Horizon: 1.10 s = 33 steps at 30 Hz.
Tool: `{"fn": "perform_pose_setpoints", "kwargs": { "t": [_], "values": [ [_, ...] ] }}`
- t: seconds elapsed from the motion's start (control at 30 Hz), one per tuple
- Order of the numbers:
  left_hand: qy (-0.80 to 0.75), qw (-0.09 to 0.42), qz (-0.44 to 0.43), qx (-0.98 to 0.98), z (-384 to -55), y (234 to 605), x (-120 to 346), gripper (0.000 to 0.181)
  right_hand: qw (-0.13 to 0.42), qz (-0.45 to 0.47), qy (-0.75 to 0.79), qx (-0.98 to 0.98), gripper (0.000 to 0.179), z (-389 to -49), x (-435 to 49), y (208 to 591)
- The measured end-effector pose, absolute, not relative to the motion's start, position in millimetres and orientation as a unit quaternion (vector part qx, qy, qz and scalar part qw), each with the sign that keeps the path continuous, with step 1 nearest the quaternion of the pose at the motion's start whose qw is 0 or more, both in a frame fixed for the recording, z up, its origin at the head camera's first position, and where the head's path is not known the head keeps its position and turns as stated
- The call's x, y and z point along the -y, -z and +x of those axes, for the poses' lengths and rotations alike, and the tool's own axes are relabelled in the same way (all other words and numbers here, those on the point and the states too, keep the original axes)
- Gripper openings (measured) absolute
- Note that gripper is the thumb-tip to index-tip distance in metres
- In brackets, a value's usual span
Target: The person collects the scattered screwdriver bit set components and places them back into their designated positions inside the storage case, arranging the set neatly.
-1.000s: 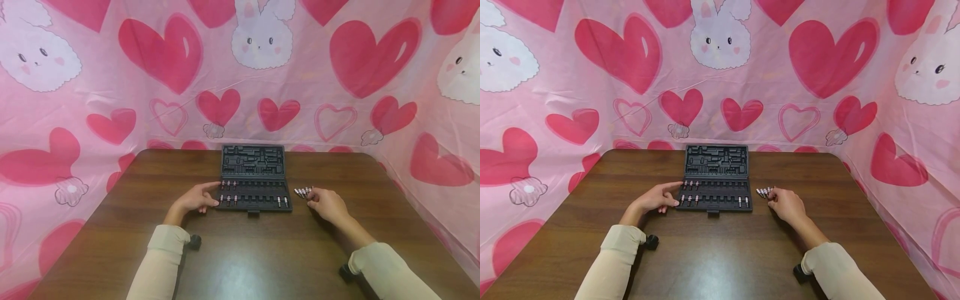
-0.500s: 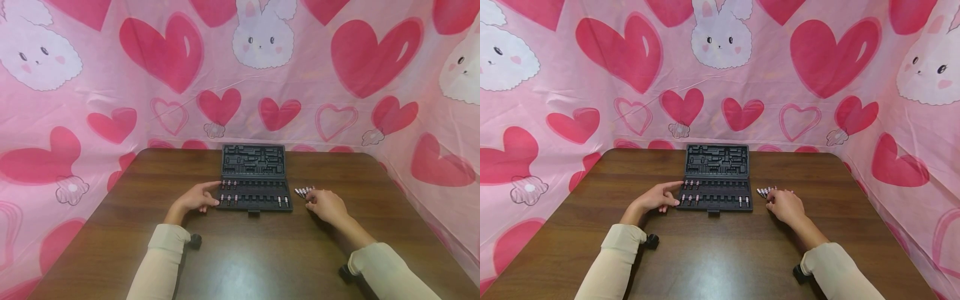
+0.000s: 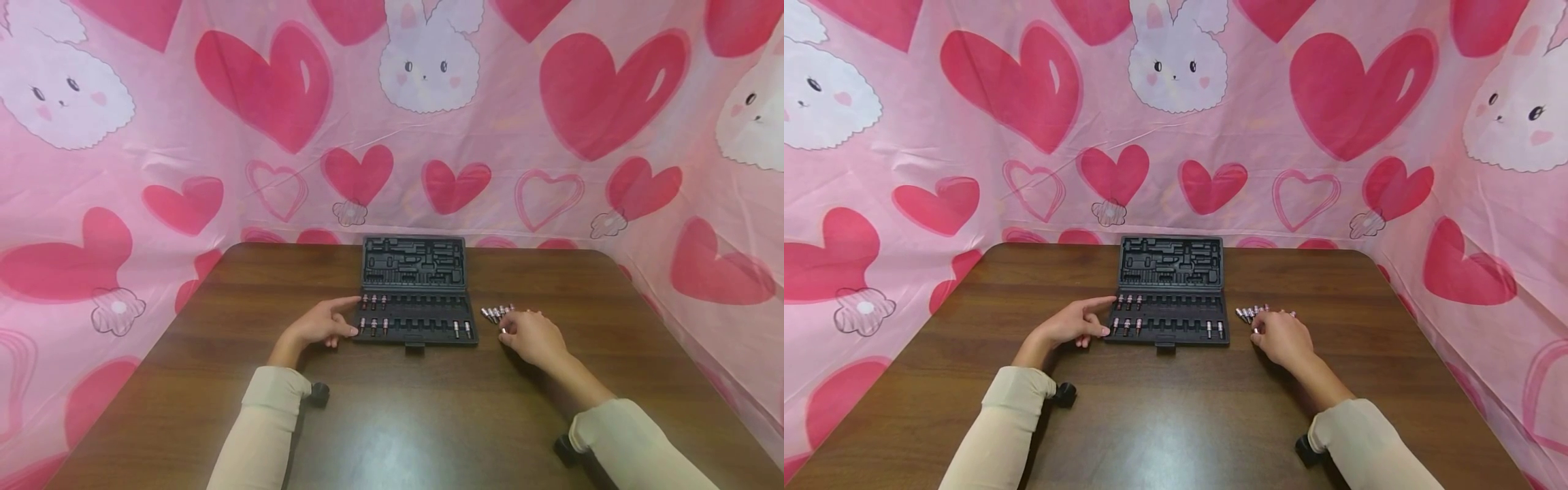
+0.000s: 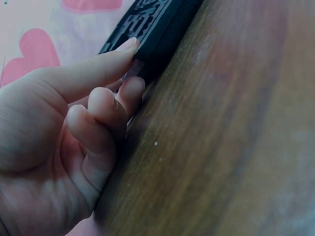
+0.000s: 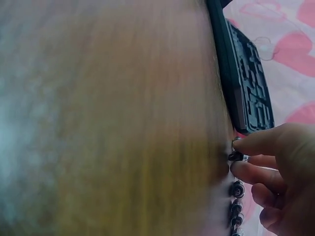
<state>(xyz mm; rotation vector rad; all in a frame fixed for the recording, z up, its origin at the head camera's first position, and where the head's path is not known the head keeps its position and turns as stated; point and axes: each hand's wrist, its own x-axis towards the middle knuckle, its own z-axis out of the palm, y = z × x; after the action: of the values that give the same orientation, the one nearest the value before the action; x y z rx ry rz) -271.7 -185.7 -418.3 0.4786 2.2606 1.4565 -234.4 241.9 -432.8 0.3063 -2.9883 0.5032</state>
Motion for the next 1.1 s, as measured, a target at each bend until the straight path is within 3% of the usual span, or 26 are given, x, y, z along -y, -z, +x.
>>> {"fn": "perform_pose_setpoints", "kwargs": {
  "t": [0.37,0.57,1.1],
  "values": [
    [-0.515,0.193,0.165,-0.818,-285.0,442.3,191.2,0.072,0.078,0.107,-0.208,0.969,0.01,-236.8,-232.9,433.6],
    [-0.515,0.197,0.162,-0.818,-285.9,442.7,191.5,0.073,0.109,0.108,-0.226,0.962,0.009,-239.3,-223.1,433.6],
    [-0.514,0.196,0.148,-0.822,-286.3,442.6,191.6,0.073,0.126,0.115,-0.256,0.951,0.012,-245.5,-198.2,434.7]
  ]
}}
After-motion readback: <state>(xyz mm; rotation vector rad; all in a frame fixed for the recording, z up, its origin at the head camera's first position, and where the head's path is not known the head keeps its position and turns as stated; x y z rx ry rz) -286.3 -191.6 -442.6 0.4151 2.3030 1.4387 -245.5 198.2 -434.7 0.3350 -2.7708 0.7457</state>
